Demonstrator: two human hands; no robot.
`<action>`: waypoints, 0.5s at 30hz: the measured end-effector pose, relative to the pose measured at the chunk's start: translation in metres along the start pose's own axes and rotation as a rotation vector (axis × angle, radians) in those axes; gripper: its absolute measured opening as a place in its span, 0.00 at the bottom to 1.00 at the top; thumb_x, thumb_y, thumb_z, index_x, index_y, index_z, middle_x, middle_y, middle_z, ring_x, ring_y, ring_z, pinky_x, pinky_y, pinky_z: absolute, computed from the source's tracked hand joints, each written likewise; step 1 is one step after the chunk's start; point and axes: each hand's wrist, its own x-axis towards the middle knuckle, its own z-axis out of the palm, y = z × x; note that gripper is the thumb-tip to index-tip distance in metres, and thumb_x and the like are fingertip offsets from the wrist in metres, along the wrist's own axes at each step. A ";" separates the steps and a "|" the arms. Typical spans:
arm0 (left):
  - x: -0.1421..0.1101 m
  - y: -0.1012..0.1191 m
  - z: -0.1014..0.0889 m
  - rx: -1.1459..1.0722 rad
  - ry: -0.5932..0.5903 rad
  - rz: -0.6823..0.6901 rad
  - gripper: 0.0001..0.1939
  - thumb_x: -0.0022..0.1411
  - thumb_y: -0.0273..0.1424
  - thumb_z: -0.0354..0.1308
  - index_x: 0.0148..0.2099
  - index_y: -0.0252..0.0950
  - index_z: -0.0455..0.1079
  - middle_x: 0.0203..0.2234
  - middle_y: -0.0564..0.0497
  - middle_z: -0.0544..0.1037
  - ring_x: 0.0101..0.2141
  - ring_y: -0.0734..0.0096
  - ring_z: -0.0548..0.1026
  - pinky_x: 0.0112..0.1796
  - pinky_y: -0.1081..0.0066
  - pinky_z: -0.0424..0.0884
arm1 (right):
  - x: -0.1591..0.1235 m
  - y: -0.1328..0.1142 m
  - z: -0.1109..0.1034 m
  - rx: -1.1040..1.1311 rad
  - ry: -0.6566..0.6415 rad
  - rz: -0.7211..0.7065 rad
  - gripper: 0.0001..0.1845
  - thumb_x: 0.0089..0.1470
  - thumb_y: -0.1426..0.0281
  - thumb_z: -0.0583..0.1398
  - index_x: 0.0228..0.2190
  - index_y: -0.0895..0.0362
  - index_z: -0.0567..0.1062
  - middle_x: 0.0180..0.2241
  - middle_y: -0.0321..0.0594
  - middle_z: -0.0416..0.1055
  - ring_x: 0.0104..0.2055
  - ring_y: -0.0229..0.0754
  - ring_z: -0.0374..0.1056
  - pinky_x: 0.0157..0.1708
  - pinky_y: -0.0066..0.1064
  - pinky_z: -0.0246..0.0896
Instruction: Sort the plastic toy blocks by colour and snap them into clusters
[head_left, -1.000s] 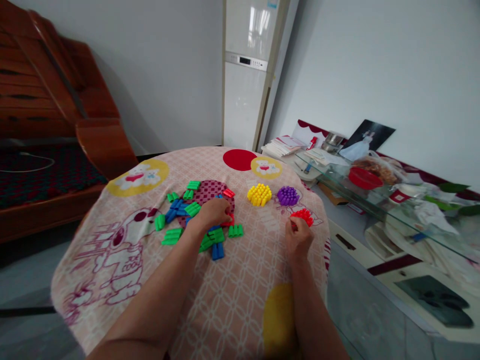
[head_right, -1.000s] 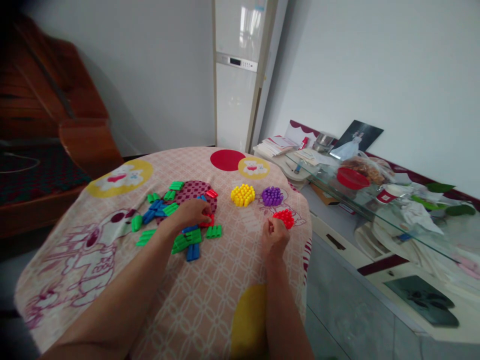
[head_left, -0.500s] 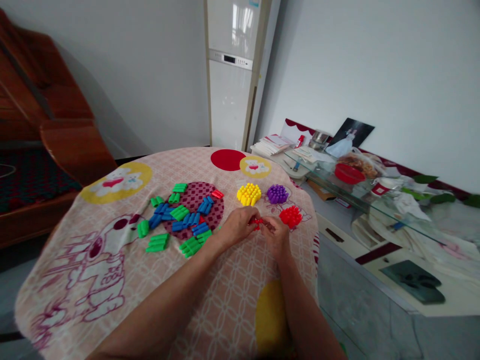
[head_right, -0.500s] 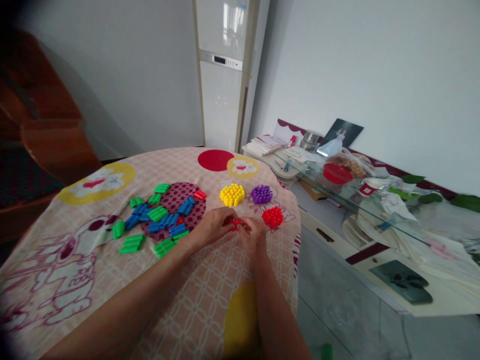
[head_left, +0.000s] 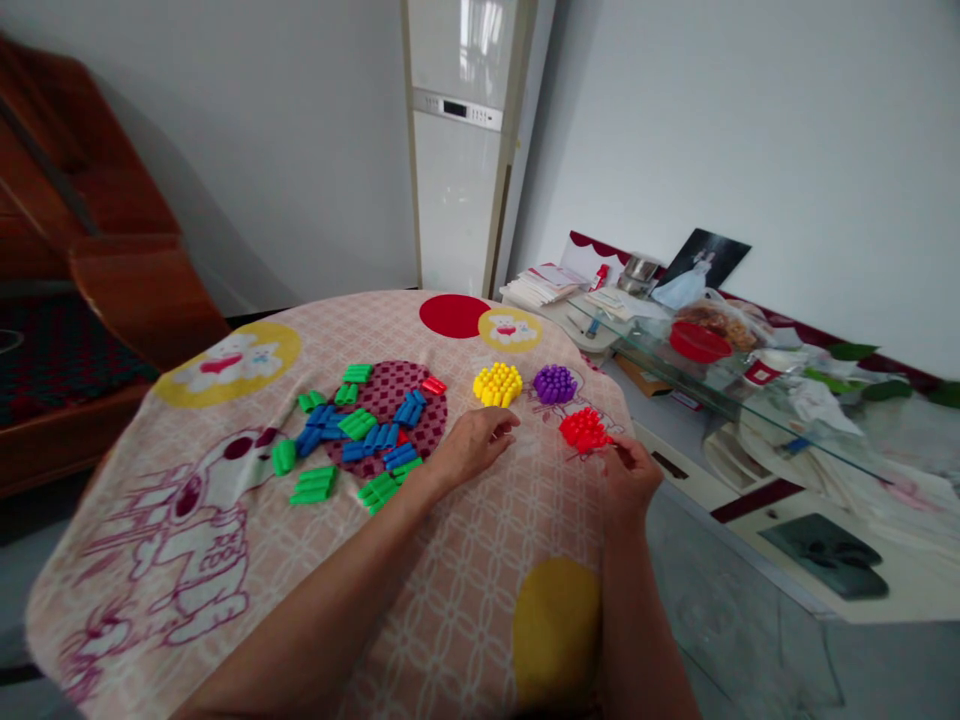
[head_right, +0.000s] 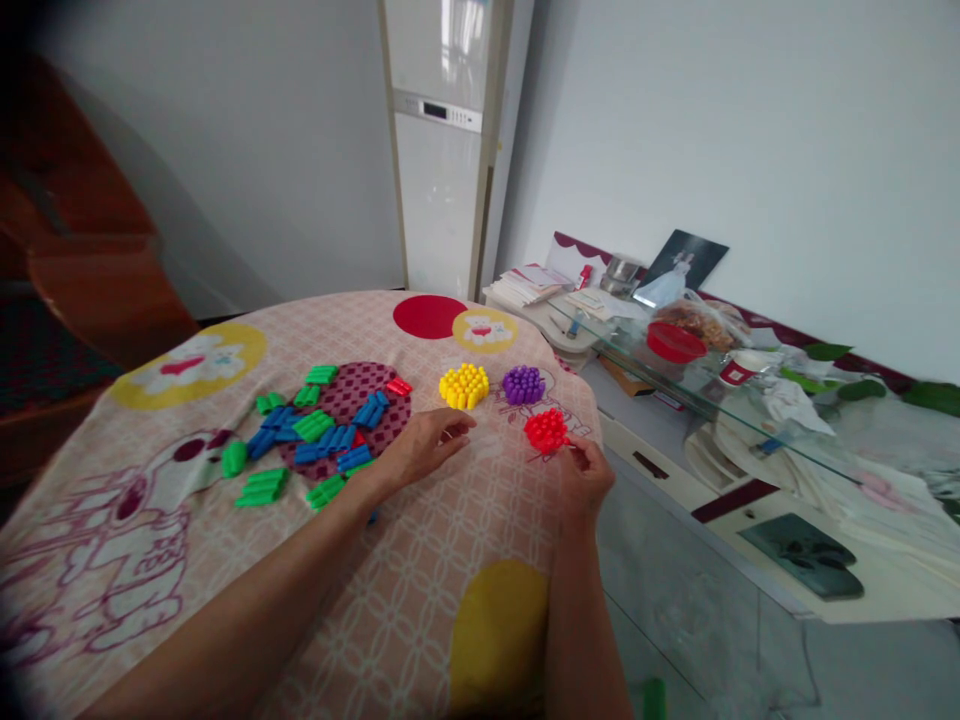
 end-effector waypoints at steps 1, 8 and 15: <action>0.001 -0.002 -0.002 0.003 0.005 -0.008 0.12 0.61 0.27 0.56 0.47 0.35 0.73 0.38 0.46 0.80 0.35 0.70 0.77 0.38 0.71 0.73 | 0.003 0.003 -0.004 -0.015 0.012 0.013 0.15 0.43 0.64 0.62 0.32 0.61 0.80 0.24 0.38 0.74 0.24 0.40 0.66 0.26 0.31 0.63; 0.003 -0.015 -0.017 0.004 0.050 -0.059 0.12 0.60 0.28 0.55 0.45 0.33 0.74 0.37 0.45 0.80 0.35 0.69 0.77 0.37 0.71 0.74 | 0.015 0.015 -0.008 -0.075 -0.009 0.054 0.15 0.40 0.64 0.60 0.30 0.60 0.80 0.25 0.41 0.76 0.27 0.43 0.69 0.29 0.33 0.65; 0.002 -0.023 -0.026 0.002 0.094 -0.110 0.13 0.59 0.30 0.54 0.45 0.33 0.74 0.38 0.46 0.80 0.35 0.69 0.78 0.38 0.71 0.74 | 0.019 0.015 -0.010 -0.115 -0.063 0.014 0.16 0.41 0.65 0.59 0.31 0.60 0.80 0.27 0.41 0.77 0.28 0.43 0.70 0.32 0.34 0.66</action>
